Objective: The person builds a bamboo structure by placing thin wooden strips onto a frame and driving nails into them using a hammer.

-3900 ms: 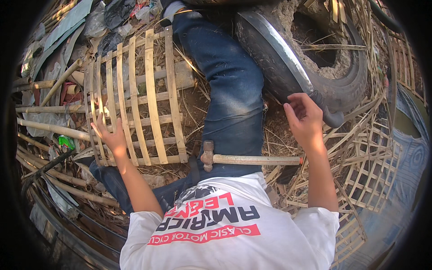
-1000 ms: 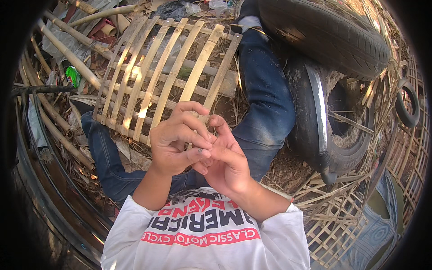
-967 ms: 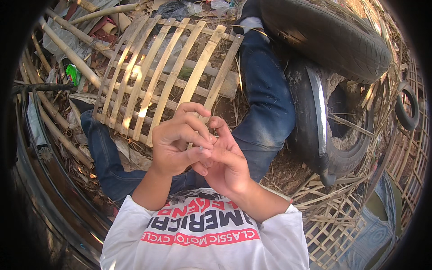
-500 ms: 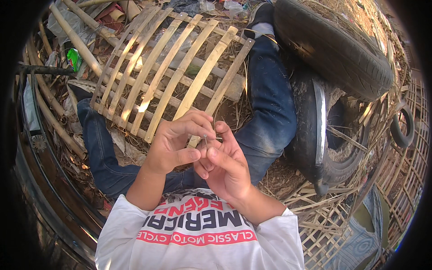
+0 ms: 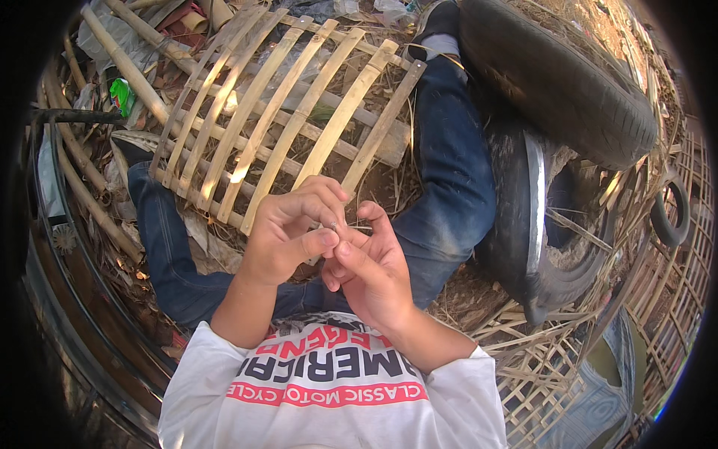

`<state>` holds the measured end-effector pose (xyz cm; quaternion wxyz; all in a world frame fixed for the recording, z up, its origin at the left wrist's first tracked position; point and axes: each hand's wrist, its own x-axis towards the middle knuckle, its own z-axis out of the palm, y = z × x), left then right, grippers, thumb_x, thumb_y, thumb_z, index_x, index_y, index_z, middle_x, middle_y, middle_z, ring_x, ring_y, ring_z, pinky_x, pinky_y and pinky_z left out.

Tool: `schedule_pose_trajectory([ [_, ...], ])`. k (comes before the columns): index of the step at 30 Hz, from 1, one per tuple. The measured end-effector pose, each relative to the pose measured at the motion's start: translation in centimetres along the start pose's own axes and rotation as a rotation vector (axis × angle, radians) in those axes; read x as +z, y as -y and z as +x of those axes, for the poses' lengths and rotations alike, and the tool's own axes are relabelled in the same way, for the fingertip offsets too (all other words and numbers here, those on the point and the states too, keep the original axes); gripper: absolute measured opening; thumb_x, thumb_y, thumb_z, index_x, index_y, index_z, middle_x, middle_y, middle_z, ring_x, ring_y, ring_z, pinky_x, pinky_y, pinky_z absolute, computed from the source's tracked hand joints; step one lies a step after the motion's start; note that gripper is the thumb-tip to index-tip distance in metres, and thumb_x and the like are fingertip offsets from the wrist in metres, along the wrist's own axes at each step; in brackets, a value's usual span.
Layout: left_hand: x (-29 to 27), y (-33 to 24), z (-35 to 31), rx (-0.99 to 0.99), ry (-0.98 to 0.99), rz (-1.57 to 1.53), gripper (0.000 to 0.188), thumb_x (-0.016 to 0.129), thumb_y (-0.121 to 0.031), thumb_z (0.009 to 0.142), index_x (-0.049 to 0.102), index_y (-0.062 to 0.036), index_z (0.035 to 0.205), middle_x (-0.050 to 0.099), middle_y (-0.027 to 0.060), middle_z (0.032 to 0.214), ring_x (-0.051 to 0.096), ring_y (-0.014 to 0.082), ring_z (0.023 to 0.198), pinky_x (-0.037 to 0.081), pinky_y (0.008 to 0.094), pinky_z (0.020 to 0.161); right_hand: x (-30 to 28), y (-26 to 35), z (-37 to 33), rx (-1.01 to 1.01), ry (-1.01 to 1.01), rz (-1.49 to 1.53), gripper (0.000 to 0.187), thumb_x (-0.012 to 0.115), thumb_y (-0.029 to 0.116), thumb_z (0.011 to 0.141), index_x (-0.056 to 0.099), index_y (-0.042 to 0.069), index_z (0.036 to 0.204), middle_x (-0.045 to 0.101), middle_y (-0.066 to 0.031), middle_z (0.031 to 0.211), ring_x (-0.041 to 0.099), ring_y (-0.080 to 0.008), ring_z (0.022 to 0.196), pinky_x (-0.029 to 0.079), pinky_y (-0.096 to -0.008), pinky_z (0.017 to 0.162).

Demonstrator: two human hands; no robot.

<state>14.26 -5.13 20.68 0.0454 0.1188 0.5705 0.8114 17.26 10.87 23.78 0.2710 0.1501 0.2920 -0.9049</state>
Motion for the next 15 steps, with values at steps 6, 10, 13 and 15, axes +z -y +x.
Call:
schedule_pose_trajectory([
  [6, -2.1, 3.5, 2.3, -0.092, -0.196, -0.007, 0.008, 0.073, -0.002, 0.087, 0.069, 0.0001, 0.094, 0.068, 0.0063, 0.091, 0.058, 0.0117, 0.088, 0.046, 0.0264, 0.083, -7.4, 3.1, -3.3, -0.305, -0.063, -1.816, 0.039, 0.081, 0.006, 0.076, 0.052, 0.003, 0.101, 0.063, -0.0094, 0.082, 0.064, -0.0211, 0.074, 0.051, -0.0331, 0.069],
  [10, -4.4, 9.2, 6.8, -0.137, -0.22, 0.139, 0.011, 0.073, -0.005, 0.087, 0.07, 0.0022, 0.094, 0.068, 0.0062, 0.09, 0.058, 0.0098, 0.081, 0.048, 0.0263, 0.077, -12.5, 3.8, -9.4, 0.212, -0.068, -2.175, 0.041, 0.081, 0.026, 0.078, 0.056, 0.004, 0.103, 0.066, -0.0132, 0.08, 0.066, -0.0332, 0.077, 0.053, -0.0431, 0.066],
  [13, -5.0, 12.0, 9.4, -0.145, -0.17, 0.396, 0.011, 0.073, -0.007, 0.087, 0.072, 0.0019, 0.094, 0.069, 0.0061, 0.088, 0.059, 0.0093, 0.076, 0.049, 0.0259, 0.073, -11.3, 3.1, -9.3, 0.414, -0.099, -1.938, 0.043, 0.078, 0.031, 0.08, 0.056, 0.003, 0.104, 0.068, -0.0207, 0.083, 0.069, -0.0364, 0.081, 0.055, -0.0454, 0.073],
  [15, -4.8, 13.2, 10.8, -0.161, -0.133, 0.515, 0.012, 0.074, -0.01, 0.087, 0.075, -0.0005, 0.093, 0.071, 0.0051, 0.09, 0.059, 0.0084, 0.079, 0.048, 0.0258, 0.076, -11.8, 1.6, -9.3, 0.387, -0.122, -1.865, 0.045, 0.08, 0.031, 0.078, 0.055, 0.003, 0.102, 0.066, -0.0188, 0.076, 0.067, -0.0389, 0.073, 0.054, -0.0465, 0.068],
])
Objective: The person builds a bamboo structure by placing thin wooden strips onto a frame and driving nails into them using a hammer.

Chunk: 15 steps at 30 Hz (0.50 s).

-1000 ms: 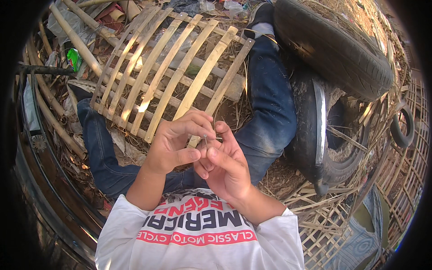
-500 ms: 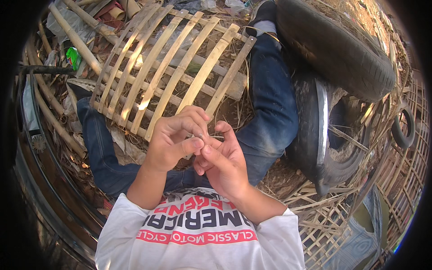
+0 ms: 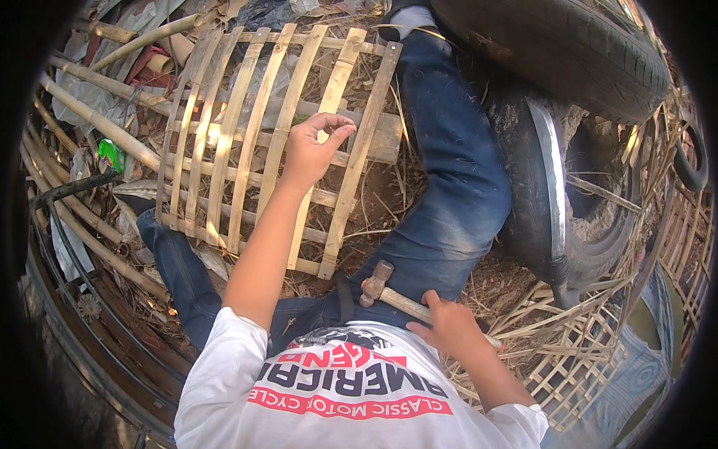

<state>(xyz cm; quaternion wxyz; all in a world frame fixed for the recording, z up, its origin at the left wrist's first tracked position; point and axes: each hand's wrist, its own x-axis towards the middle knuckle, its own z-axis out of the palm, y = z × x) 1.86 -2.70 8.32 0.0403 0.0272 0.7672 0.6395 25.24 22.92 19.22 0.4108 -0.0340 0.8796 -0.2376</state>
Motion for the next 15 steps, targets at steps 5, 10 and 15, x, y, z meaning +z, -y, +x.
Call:
schedule_pose_trajectory([
  [5, 1.6, 3.1, 2.6, -0.015, 0.024, 0.17, 0.016, 0.074, -0.012, 0.087, 0.075, -0.0001, 0.097, 0.071, 0.0065, 0.087, 0.058, 0.009, 0.073, 0.048, 0.0263, 0.07, 1.1, -1.1, 1.5, 0.068, 0.07, 0.066, 0.041, 0.078, 0.031, 0.078, 0.055, 0.006, 0.1, 0.067, -0.0202, 0.072, 0.068, -0.0409, 0.07, 0.055, -0.0478, 0.066],
  [10, 2.2, 4.7, 3.2, -0.029, -0.006, 0.184, 0.016, 0.074, -0.012, 0.087, 0.075, 0.0006, 0.096, 0.072, 0.0085, 0.091, 0.063, 0.0119, 0.077, 0.05, 0.0269, 0.075, 0.4, -1.6, 2.9, 0.031, 0.093, 0.127, 0.037, 0.079, 0.03, 0.075, 0.058, 0.007, 0.094, 0.067, -0.0175, 0.068, 0.068, -0.0387, 0.066, 0.056, -0.0468, 0.065],
  [15, 3.3, 4.6, 2.9, -0.018, -0.024, 0.252, 0.016, 0.076, -0.012, 0.085, 0.075, -0.0005, 0.095, 0.07, 0.0118, 0.092, 0.065, 0.0182, 0.085, 0.05, 0.0301, 0.08, 0.3, -2.3, 3.6, 0.01, 0.124, 0.164, 0.036, 0.08, 0.03, 0.072, 0.06, 0.008, 0.091, 0.066, -0.0174, 0.066, 0.067, -0.039, 0.065, 0.056, -0.047, 0.064],
])
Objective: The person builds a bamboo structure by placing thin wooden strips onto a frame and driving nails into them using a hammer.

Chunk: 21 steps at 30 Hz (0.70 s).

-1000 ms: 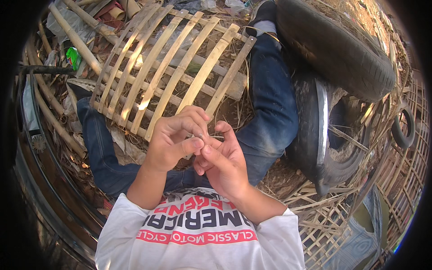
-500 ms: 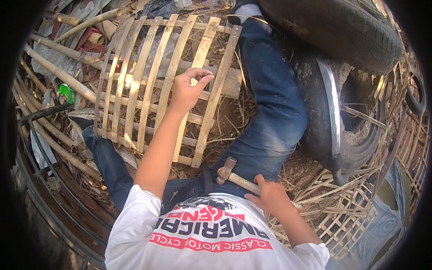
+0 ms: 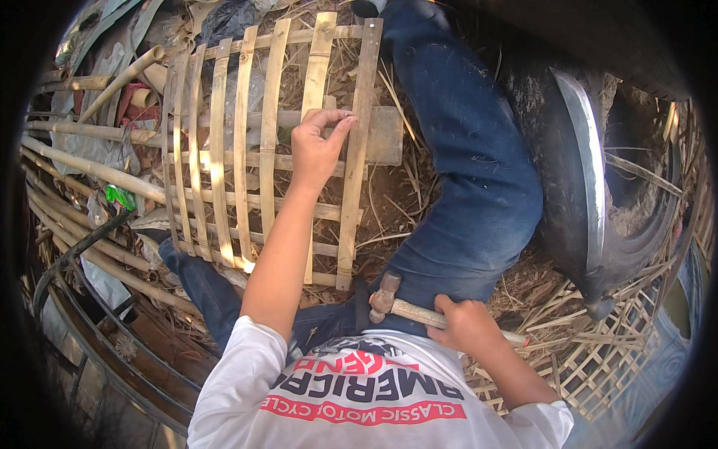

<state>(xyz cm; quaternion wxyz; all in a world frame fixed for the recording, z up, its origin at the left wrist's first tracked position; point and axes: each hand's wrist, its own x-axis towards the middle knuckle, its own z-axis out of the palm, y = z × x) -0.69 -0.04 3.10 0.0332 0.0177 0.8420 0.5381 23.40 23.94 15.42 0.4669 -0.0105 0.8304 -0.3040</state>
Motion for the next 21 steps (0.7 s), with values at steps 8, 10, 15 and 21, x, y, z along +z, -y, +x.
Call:
schedule_pose_trajectory([
  [8, 0.89, 0.33, 0.2, 0.137, -0.091, 0.118, 0.012, 0.078, -0.009, 0.078, 0.074, -0.0025, 0.087, 0.068, 0.012, 0.082, 0.063, 0.0263, 0.085, 0.052, 0.0362, 0.075, 0.28, -0.65, 0.27, -0.1, -0.098, 0.028, 0.03, 0.08, 0.025, 0.069, 0.06, 0.006, 0.083, 0.061, -0.0159, 0.057, 0.064, -0.0368, 0.055, 0.053, -0.0449, 0.055],
  [10, 0.86, 0.41, 0.27, 0.154, -0.09, 0.14, 0.012, 0.078, -0.009, 0.078, 0.074, -0.0023, 0.088, 0.068, 0.0121, 0.082, 0.063, 0.026, 0.084, 0.052, 0.036, 0.075, 0.36, -0.77, 0.25, -0.095, -0.089, 0.022, 0.031, 0.08, 0.025, 0.069, 0.06, 0.006, 0.083, 0.061, -0.0161, 0.057, 0.064, -0.0371, 0.055, 0.053, -0.0451, 0.055],
  [15, 1.01, 0.42, 0.19, 0.151, -0.101, 0.148, 0.012, 0.078, -0.008, 0.078, 0.074, -0.0023, 0.088, 0.068, 0.0121, 0.082, 0.063, 0.0258, 0.084, 0.052, 0.0362, 0.074, 0.17, -0.81, 0.23, -0.1, -0.061, 0.017, 0.034, 0.08, 0.027, 0.07, 0.061, 0.006, 0.087, 0.063, -0.017, 0.061, 0.065, -0.0382, 0.059, 0.054, -0.0461, 0.058],
  [21, 1.02, 0.42, 0.09, 0.145, -0.106, 0.137, 0.012, 0.078, -0.008, 0.078, 0.074, -0.0029, 0.088, 0.067, 0.012, 0.082, 0.063, 0.0254, 0.083, 0.052, 0.0359, 0.073, -0.14, -0.54, 0.22, -0.112, -0.091, 0.04, 0.032, 0.08, 0.026, 0.07, 0.06, 0.006, 0.085, 0.061, -0.0171, 0.058, 0.064, -0.039, 0.057, 0.053, -0.0467, 0.057],
])
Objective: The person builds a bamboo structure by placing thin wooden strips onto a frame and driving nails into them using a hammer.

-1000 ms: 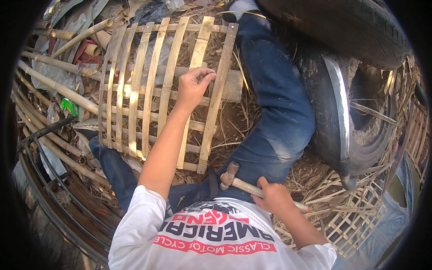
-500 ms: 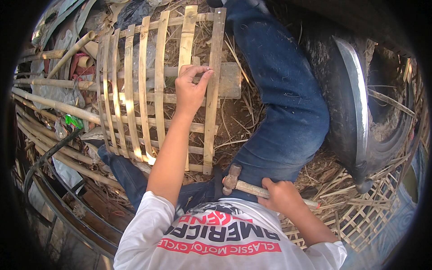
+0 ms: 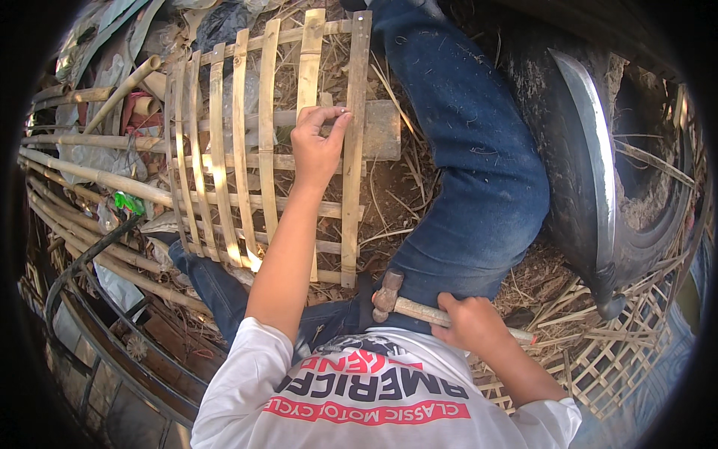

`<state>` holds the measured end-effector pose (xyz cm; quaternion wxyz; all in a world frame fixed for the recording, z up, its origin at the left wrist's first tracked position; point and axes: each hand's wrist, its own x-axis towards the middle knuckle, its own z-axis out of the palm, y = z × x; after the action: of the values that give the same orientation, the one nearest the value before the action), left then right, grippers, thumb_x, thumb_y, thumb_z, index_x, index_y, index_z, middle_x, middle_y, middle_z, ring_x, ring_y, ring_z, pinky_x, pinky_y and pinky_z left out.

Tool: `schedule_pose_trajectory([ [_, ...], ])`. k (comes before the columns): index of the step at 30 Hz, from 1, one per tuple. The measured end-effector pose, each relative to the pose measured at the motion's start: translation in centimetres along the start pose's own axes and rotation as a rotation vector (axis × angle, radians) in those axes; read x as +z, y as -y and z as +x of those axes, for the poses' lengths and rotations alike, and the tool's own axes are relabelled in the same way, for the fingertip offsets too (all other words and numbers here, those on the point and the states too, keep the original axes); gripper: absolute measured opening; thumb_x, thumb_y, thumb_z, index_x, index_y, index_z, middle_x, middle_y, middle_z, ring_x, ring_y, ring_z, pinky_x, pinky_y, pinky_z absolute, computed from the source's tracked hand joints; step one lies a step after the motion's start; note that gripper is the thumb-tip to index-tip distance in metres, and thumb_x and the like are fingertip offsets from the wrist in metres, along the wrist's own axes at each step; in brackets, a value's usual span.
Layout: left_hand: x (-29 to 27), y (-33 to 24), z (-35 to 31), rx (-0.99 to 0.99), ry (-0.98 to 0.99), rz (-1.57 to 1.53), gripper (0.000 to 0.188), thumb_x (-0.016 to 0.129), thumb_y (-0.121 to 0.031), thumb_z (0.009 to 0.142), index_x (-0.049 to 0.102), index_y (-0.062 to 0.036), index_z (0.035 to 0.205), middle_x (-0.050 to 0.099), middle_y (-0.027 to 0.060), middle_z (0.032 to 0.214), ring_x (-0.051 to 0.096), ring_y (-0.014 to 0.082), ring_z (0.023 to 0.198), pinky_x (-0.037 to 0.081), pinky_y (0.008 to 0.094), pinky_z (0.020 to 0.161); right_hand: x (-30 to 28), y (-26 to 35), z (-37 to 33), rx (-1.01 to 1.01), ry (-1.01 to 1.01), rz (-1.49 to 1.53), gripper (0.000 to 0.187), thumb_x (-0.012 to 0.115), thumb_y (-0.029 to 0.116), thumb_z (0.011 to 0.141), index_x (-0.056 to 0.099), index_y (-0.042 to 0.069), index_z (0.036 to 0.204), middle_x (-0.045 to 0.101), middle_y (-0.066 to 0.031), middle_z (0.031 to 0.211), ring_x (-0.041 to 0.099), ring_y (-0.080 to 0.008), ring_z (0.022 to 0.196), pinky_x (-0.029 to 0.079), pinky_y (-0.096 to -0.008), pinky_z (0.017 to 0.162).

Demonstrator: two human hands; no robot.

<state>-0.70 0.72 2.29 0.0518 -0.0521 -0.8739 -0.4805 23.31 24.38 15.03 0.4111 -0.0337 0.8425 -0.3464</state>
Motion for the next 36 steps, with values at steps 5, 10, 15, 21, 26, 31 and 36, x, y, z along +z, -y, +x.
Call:
schedule_pose_trajectory([
  [5, -0.2, 0.1, -0.2, -0.025, 0.044, 0.008, 0.016, 0.077, -0.012, 0.083, 0.075, -0.0017, 0.095, 0.066, 0.0113, 0.09, 0.065, 0.0231, 0.086, 0.05, 0.0323, 0.079, -0.1, 0.2, 0.1, 0.021, 0.017, -0.005, 0.032, 0.08, 0.025, 0.069, 0.061, 0.006, 0.086, 0.061, -0.0175, 0.058, 0.064, -0.0398, 0.058, 0.053, -0.0474, 0.057],
  [10, 0.0, 0.1, -0.2, 0.009, 0.02, 0.028, 0.017, 0.078, -0.012, 0.082, 0.075, -0.0017, 0.094, 0.066, 0.012, 0.089, 0.065, 0.0241, 0.085, 0.051, 0.0336, 0.079, 0.0, 0.2, 0.1, 0.018, 0.006, -0.008, 0.032, 0.08, 0.024, 0.069, 0.061, 0.006, 0.086, 0.061, -0.0176, 0.058, 0.064, -0.0397, 0.058, 0.053, -0.0473, 0.056],
  [15, 0.0, 0.5, -0.1, 0.123, 0.028, 0.094, 0.012, 0.077, -0.008, 0.08, 0.074, -0.0024, 0.09, 0.068, 0.0116, 0.086, 0.063, 0.026, 0.086, 0.05, 0.0358, 0.079, 0.2, -0.2, 0.0, -0.001, 0.003, -0.01, 0.032, 0.08, 0.025, 0.069, 0.061, 0.006, 0.085, 0.061, -0.0175, 0.058, 0.064, -0.0398, 0.057, 0.053, -0.0471, 0.056],
  [21, 0.4, 1.2, -0.1, 0.256, 0.003, 0.121, 0.009, 0.076, -0.005, 0.077, 0.072, -0.0042, 0.085, 0.07, 0.0087, 0.086, 0.061, 0.0275, 0.087, 0.049, 0.0376, 0.078, -0.5, 0.1, -0.4, -0.002, 0.059, 0.092, 0.031, 0.078, 0.026, 0.077, 0.061, 0.004, 0.09, 0.063, -0.0176, 0.062, 0.066, -0.0366, 0.06, 0.053, -0.0442, 0.057],
  [26, 1.0, 1.4, -0.3, 0.307, -0.037, 0.131, 0.007, 0.075, -0.008, 0.078, 0.07, -0.006, 0.082, 0.066, 0.0059, 0.085, 0.059, 0.0277, 0.086, 0.046, 0.0387, 0.078, -0.3, 2.2, 0.1, 0.001, -0.116, 0.531, 0.03, 0.072, 0.027, 0.09, 0.06, 0.0, 0.099, 0.064, -0.0149, 0.068, 0.065, -0.0244, 0.055, 0.051, -0.0383, 0.054],
  [31, 0.9, 1.5, -0.4, 0.322, -0.079, 0.151, 0.008, 0.076, -0.007, 0.076, 0.069, -0.0069, 0.079, 0.066, 0.0058, 0.081, 0.059, 0.0275, 0.083, 0.046, 0.0391, 0.076, -2.4, 6.3, 5.2, 0.07, -0.187, 1.007, 0.028, 0.054, 0.033, 0.103, 0.051, 0.005, 0.097, 0.051, -0.0002, 0.06, 0.048, -0.0062, 0.044, 0.037, -0.0217, 0.039],
  [36, 1.0, 1.4, -0.6, 0.295, -0.109, 0.114, 0.008, 0.075, -0.007, 0.075, 0.067, -0.0076, 0.076, 0.065, 0.0041, 0.078, 0.06, 0.0259, 0.081, 0.044, 0.039, 0.075, -4.0, 8.7, 11.7, 0.006, -0.219, 1.168, 0.036, 0.046, 0.041, 0.105, 0.048, 0.006, 0.096, 0.044, 0.0001, 0.057, 0.042, -0.0073, 0.039, 0.037, -0.0236, 0.036],
])
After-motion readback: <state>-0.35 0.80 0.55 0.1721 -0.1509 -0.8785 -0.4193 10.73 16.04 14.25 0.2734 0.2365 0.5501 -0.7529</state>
